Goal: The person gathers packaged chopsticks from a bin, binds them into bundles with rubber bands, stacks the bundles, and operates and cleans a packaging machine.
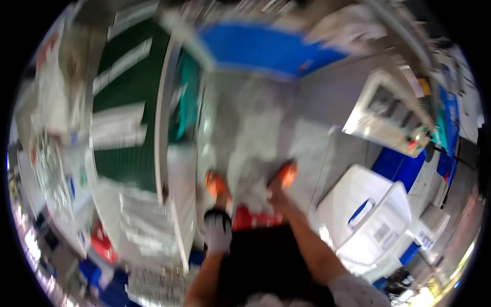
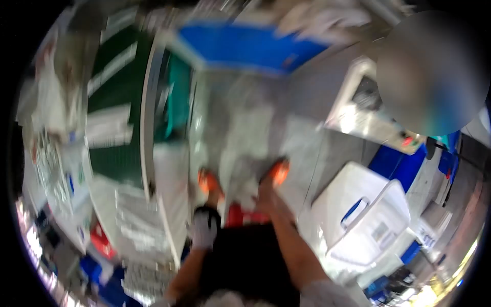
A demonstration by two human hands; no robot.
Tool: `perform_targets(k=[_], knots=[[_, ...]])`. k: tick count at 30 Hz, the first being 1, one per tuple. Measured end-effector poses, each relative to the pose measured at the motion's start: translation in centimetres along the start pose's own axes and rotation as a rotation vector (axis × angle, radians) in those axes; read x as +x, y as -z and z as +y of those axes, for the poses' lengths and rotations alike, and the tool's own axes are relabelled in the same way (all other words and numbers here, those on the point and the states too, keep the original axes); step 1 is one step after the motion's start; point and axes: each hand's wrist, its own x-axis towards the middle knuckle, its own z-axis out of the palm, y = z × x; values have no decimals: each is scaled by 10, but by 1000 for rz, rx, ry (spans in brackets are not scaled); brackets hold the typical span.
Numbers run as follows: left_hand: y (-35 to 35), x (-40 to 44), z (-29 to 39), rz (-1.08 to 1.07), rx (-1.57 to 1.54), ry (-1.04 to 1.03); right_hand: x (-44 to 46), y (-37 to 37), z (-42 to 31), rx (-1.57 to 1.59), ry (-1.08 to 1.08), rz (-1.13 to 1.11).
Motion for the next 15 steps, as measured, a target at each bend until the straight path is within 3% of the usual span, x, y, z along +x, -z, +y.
perform_targets(k=[1, 3, 5, 7, 8, 11, 15], knots=[[19, -1, -13, -130, -128, 129, -13, -4, -23, -76, -221, -333], [16, -3, -41, -211, -272, 272, -32, -68, 6, -67, -135, -373], [-14, -23, -67, -74, -567, 237, -70, -119, 23, -369, -62, -410], [-5, -22, -72, -97, -576, 260, -85, -152, 26, -512, -39, -446], [1, -21, -69, -132, -594, 296, -89, -159, 27, -584, -141, -617], [-3, -16, -70, -136, -547, 322, -106, -216, 106, -301, -303, -829], [-11, -9, -54, -55, -472, 380, -102, -205, 87, -517, -290, -901]])
